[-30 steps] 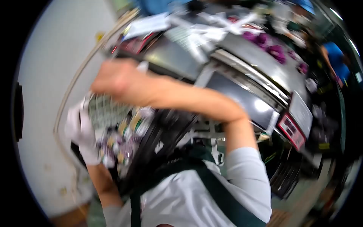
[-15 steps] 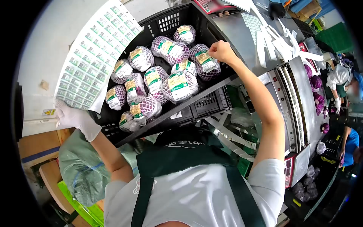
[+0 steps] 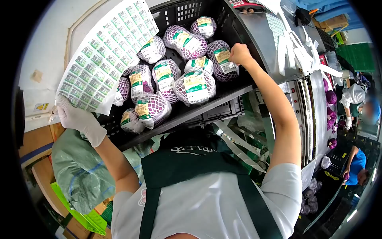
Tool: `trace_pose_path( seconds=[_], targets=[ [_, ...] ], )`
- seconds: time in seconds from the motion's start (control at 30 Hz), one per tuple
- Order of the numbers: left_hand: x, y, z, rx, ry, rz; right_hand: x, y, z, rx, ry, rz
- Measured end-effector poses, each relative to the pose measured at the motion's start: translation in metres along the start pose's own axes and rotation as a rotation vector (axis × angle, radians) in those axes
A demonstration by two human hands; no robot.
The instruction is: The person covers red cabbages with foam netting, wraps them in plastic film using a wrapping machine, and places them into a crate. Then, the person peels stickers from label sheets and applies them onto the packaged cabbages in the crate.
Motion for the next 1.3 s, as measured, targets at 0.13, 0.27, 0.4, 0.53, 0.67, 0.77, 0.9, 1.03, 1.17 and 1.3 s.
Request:
trace_pose_path(
  seconds=[0.13, 0.27, 0.4, 0.53, 0.67, 0.77, 0.9, 1.03, 1.17, 1.3],
  targets=[
    [-0.002, 0.001, 0.002, 0.002, 0.003, 0.001, -0.001, -0.002, -0.008, -0.063, 0.227, -0.199],
    [-0.005, -0.002, 0.003, 0.032, 0.009, -0.011, -0.021, -0.006, 0.009, -0.243, 0.265, -0.342],
    [-0.005, -0.002, 0.004, 0.05, 0.005, -0.018, -0.045, 0.014, 0.058, -0.205, -0.301, -0.17],
    [-0.003, 0.001, 0.002, 0.036, -0.026, -0.014, -0.013, 0.011, 0.072, -0.24, -0.558, 0.179],
    [-0.001, 0.002, 0.005, 0.02, -0.005, -0.007, 0.009, 0.0, 0.07, -0.25, -0.673, 0.262],
    [0.0, 0.003, 0.004, 0.032, -0.034, -0.011, 0.023, -0.006, 0.068, -0.196, -0.633, 0.332],
    [0.0, 0.004, 0.005, 0.009, -0.013, -0.024, 0.033, -0.009, 0.069, -0.165, -0.666, 0.392],
    [0.002, 0.008, 0.0, 0.001, -0.038, -0.041, 0.05, -0.015, 0.065, -0.179, -0.678, 0.351],
    [0.0, 0.007, 0.008, -0.012, 0.039, -0.005, 0.057, -0.011, 0.053, 0.004, -0.665, 0.294],
    [0.003, 0.01, 0.007, -0.014, 0.038, 0.04, 0.066, -0.012, 0.04, -0.03, -0.486, 0.162]
  ],
)
Point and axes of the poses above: each hand's wrist, its own y-axis away from the middle knuckle, its own x-axis out of the palm, z = x × y, the point moved 8 cm from there along -y, towards the middle knuckle, and after that the axes turned 13 degrees about -z, right-handed, at the moved point
